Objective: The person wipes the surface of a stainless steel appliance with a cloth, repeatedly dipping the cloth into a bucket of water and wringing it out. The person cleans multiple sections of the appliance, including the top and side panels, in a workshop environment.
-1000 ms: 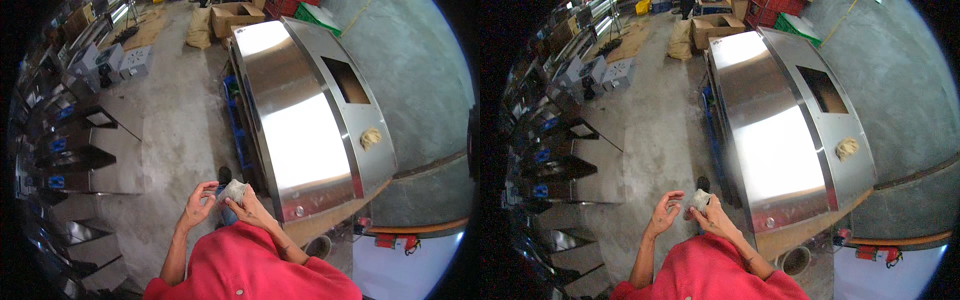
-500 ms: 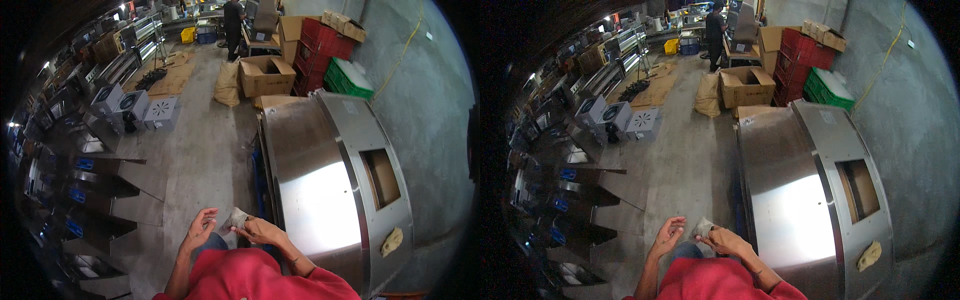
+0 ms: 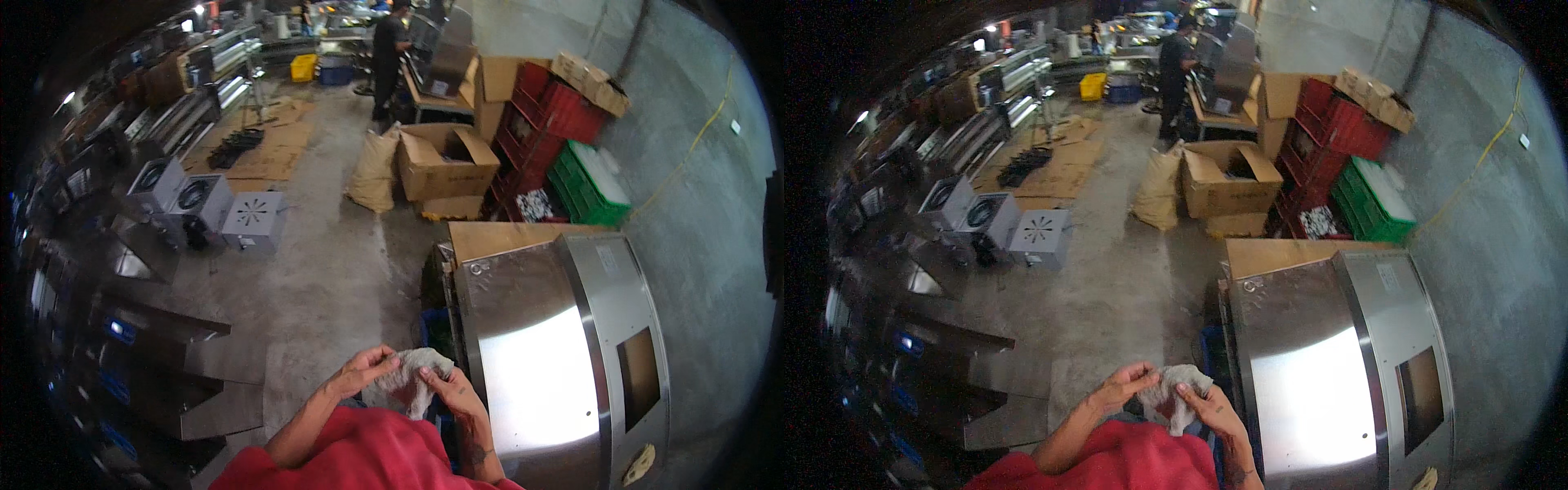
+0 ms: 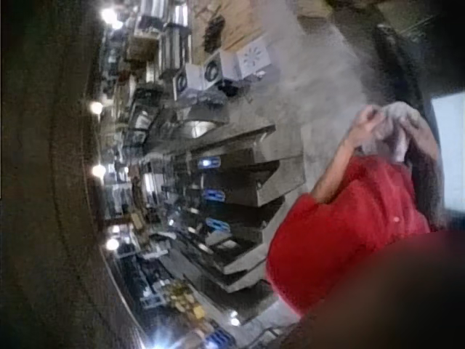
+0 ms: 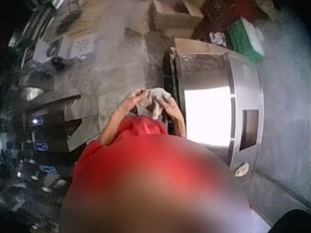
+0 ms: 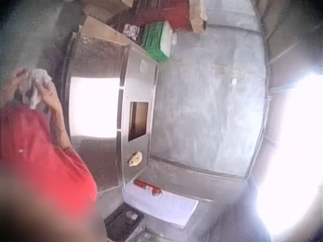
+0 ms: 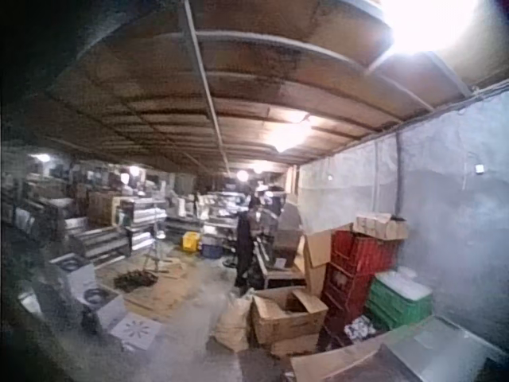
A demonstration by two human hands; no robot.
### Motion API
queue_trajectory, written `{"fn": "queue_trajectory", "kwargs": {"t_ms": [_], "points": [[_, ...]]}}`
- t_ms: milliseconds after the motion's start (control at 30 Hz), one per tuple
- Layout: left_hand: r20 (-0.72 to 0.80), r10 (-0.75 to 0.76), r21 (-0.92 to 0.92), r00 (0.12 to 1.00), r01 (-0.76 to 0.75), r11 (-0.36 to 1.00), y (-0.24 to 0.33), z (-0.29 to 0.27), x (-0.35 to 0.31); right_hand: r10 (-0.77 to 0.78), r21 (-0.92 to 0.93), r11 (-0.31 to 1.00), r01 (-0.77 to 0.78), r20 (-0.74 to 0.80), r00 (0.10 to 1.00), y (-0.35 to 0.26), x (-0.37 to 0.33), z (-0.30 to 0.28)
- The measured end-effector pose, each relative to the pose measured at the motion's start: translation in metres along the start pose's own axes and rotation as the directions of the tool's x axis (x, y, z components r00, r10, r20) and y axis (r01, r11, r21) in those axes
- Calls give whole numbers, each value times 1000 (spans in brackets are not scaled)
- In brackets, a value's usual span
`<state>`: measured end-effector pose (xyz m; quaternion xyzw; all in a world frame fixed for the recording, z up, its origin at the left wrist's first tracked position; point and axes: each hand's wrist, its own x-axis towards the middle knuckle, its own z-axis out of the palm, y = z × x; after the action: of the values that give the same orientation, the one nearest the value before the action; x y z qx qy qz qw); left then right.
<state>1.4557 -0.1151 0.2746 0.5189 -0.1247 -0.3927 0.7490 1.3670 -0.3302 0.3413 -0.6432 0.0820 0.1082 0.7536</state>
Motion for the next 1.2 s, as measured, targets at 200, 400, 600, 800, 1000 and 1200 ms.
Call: {"fn": "queue_trajectory", "kwargs": {"t_ms": [200,400,600,800,1000,1200], "points": [[7,197,251,980,-193,949,62,-7,91,180,462,885,-64,-212,961,21,36,-22],[-82,255,255,963,-227,940,47,21,166,-26,110,986,125,-637,770,-3,82,-75],[113,155,256,982,-179,950,24,66,214,-361,-236,932,275,-564,743,-34,124,-111],[95,134,312,986,-157,937,21,78,223,-358,-289,930,228,-569,740,-18,139,-142],[22,117,286,993,-119,951,19,86,221,-612,-799,600,39,-426,666,-20,126,-156],[166,34,298,986,-83,951,41,83,225,-272,-83,960,266,-486,830,-33,137,-138]]}}
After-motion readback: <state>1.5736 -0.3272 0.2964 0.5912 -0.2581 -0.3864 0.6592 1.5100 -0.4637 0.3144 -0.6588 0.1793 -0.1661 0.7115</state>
